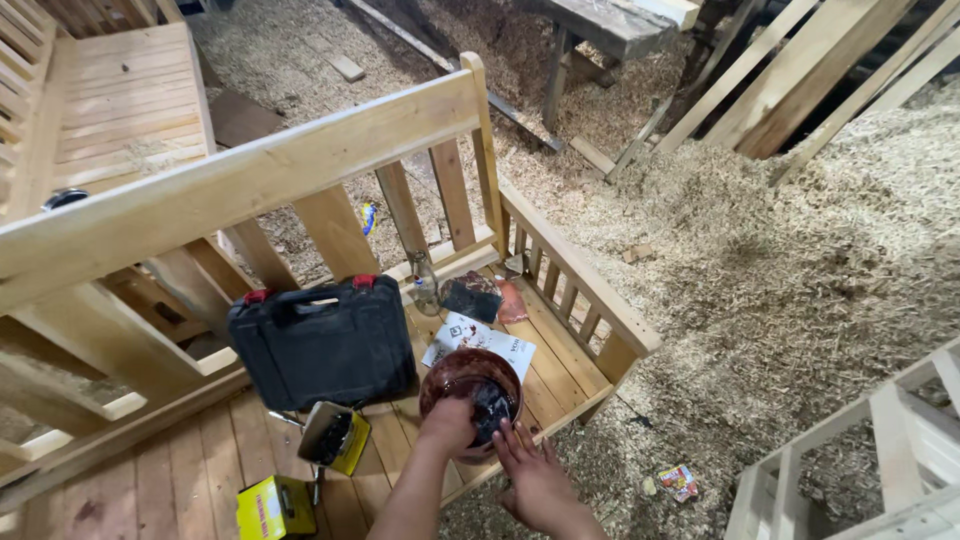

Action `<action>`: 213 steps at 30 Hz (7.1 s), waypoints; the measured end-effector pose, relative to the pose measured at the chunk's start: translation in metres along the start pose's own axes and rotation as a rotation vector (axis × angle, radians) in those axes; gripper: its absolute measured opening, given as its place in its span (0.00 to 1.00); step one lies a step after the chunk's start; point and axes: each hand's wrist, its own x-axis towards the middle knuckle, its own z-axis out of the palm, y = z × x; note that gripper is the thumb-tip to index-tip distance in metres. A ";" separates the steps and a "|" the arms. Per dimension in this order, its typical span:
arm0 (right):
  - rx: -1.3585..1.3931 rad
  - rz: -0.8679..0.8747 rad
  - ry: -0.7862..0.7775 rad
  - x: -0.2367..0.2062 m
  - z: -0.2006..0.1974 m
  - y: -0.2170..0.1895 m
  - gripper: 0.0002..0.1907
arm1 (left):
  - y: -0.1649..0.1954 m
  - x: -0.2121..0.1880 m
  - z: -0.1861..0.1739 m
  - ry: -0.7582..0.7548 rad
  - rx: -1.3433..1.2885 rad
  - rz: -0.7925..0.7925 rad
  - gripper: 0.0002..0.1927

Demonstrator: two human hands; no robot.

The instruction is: The person applies a reddish-brown stain to a wooden chair using a cloth. They wipe the stain onto the frame and slats, then dip the cloth into a container to reload it before continuing to cover more surfaces.

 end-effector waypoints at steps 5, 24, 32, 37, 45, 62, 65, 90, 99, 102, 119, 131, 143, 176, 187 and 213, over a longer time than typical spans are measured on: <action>-0.025 0.006 0.069 -0.002 0.021 0.009 0.54 | 0.002 0.036 0.014 -0.237 0.046 -0.025 0.16; 0.106 -0.028 0.180 0.004 0.022 0.036 0.42 | -0.018 0.103 0.080 -0.719 0.380 0.115 0.17; 0.038 0.099 -0.030 0.004 -0.008 0.021 0.43 | -0.029 0.098 0.052 -0.599 0.230 0.121 0.14; -0.027 0.073 0.013 0.008 -0.015 0.019 0.40 | -0.036 0.083 0.018 -0.371 0.043 0.099 0.12; -0.014 0.055 -0.016 0.005 -0.013 0.020 0.44 | -0.034 0.057 0.017 0.137 -0.091 0.560 0.10; 0.480 0.251 0.887 0.053 0.114 0.015 0.40 | -0.007 0.097 0.049 -0.684 0.648 0.742 0.13; 0.670 0.472 0.938 0.068 0.109 -0.024 0.50 | 0.006 0.097 0.044 -0.690 0.550 0.703 0.14; 0.701 0.576 0.968 0.057 0.069 -0.064 0.48 | -0.006 0.084 0.053 -0.570 0.465 0.736 0.16; 0.786 0.650 0.929 0.062 0.081 -0.063 0.49 | 0.015 0.093 0.080 -0.594 0.527 0.695 0.16; 0.815 0.638 0.954 0.063 0.082 -0.065 0.48 | 0.012 0.092 0.087 -0.580 0.520 0.699 0.17; 0.869 0.523 1.028 0.061 0.081 -0.066 0.48 | -0.014 0.098 0.122 -0.559 0.484 0.688 0.17; 0.902 0.574 0.952 0.052 0.073 -0.068 0.48 | -0.006 0.107 0.120 -0.523 0.444 0.659 0.17; 0.918 0.580 0.917 0.052 0.065 -0.068 0.46 | -0.022 0.099 0.136 -0.537 0.440 0.649 0.17; 0.840 0.599 0.866 0.058 0.068 -0.055 0.44 | -0.039 0.123 0.163 -0.526 0.407 0.600 0.17; 0.770 0.433 1.000 0.061 0.057 -0.059 0.43 | -0.058 0.122 0.161 -0.503 0.434 0.604 0.18; 1.052 0.527 0.804 0.106 0.057 -0.024 0.28 | -0.055 0.134 0.129 -0.280 0.395 0.663 0.18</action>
